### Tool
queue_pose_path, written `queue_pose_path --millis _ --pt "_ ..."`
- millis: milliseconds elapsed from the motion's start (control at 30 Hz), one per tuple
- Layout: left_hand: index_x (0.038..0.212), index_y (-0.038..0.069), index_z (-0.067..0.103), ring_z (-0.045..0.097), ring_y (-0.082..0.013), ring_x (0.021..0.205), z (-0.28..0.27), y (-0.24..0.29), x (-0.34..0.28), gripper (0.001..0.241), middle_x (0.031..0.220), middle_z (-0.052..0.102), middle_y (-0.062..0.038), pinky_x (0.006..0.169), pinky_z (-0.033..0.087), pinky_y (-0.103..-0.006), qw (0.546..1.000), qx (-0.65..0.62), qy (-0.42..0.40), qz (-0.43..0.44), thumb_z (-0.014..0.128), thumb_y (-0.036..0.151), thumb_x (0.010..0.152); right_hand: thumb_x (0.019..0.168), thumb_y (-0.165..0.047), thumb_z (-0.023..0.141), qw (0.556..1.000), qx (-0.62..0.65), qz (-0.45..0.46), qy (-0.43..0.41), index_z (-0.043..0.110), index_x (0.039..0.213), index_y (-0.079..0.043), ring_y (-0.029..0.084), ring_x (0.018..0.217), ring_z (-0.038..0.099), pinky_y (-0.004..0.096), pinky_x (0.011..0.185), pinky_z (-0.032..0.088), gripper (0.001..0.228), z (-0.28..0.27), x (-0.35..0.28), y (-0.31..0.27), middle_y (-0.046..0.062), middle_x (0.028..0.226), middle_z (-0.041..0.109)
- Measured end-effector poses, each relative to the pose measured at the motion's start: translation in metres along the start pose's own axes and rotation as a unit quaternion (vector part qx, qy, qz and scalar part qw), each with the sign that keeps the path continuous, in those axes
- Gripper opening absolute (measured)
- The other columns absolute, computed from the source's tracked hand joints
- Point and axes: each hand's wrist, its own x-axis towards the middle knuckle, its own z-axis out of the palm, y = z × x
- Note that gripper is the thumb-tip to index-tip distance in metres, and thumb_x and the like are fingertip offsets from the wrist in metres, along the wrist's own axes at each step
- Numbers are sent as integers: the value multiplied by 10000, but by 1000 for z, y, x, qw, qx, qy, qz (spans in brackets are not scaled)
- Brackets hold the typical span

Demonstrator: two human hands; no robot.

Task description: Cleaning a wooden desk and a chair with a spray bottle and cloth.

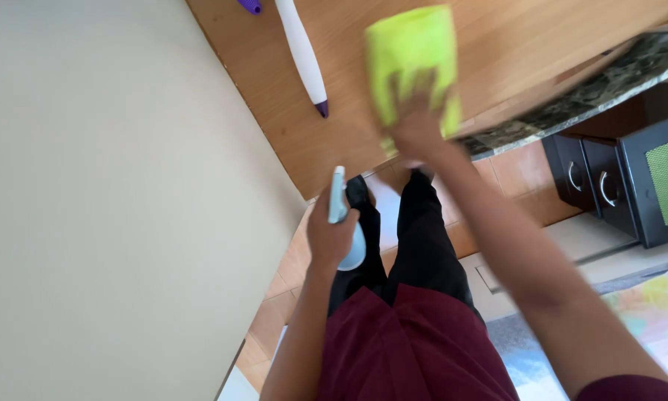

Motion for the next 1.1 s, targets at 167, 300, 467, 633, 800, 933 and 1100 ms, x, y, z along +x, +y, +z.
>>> queue_pose_path --millis 167,300,467,633,800,933,1100 --pt "1333 122 636 687 -217 853 -35 11 -21 524 1005 712 -66 798 556 -347 999 6 17 50 695 97 812 985 -531 588 992 10 -79 99 205 1679 -228 430 1585 -7 709 1215 21 848 31 -31 -94 199 1734 69" --pt "1381 119 623 666 -203 811 -40 8 -31 618 949 696 -67 781 552 -334 998 20 -11 51 700 59 771 1055 -595 447 997 13 -2 71 199 1662 -341 258 1633 119 673 1270 53 703 -8 -14 -33 33 1763 161" --pt "1387 103 622 696 -156 836 -41 -5 -46 586 960 713 -51 782 567 -311 997 -48 1 55 701 57 808 1068 -592 363 977 69 180 88 57 1678 -226 407 1570 -35 706 1216 24 774 -39 19 20 200 1723 5" --pt "1394 89 609 708 -141 868 -46 12 -53 587 1015 717 -59 793 576 -302 995 -88 -6 51 674 37 812 1042 -499 539 995 50 57 57 150 1659 -129 483 1600 -50 710 1228 64 818 40 -12 -93 232 1728 60" --pt "1403 71 589 696 -148 907 -49 36 -54 596 1164 694 -71 829 585 -304 987 -137 10 87 656 4 815 981 -426 561 994 78 -71 -16 217 1639 -211 399 1570 24 609 1239 79 774 -31 -40 -117 163 1711 78" --pt "1425 78 568 698 -154 906 -36 89 -38 611 1115 694 -83 830 580 -310 989 -122 37 72 726 67 835 1029 -375 527 938 296 -120 -136 379 1557 -132 333 1546 249 450 1226 230 600 -128 -65 -69 153 1660 294" --pt "1469 100 528 706 -202 943 16 194 -3 657 1184 676 -109 839 583 -339 987 -127 86 52 786 196 872 930 -293 590 840 394 -156 -338 394 1583 -127 256 1455 472 376 1187 344 702 -220 -89 -10 128 1566 518"
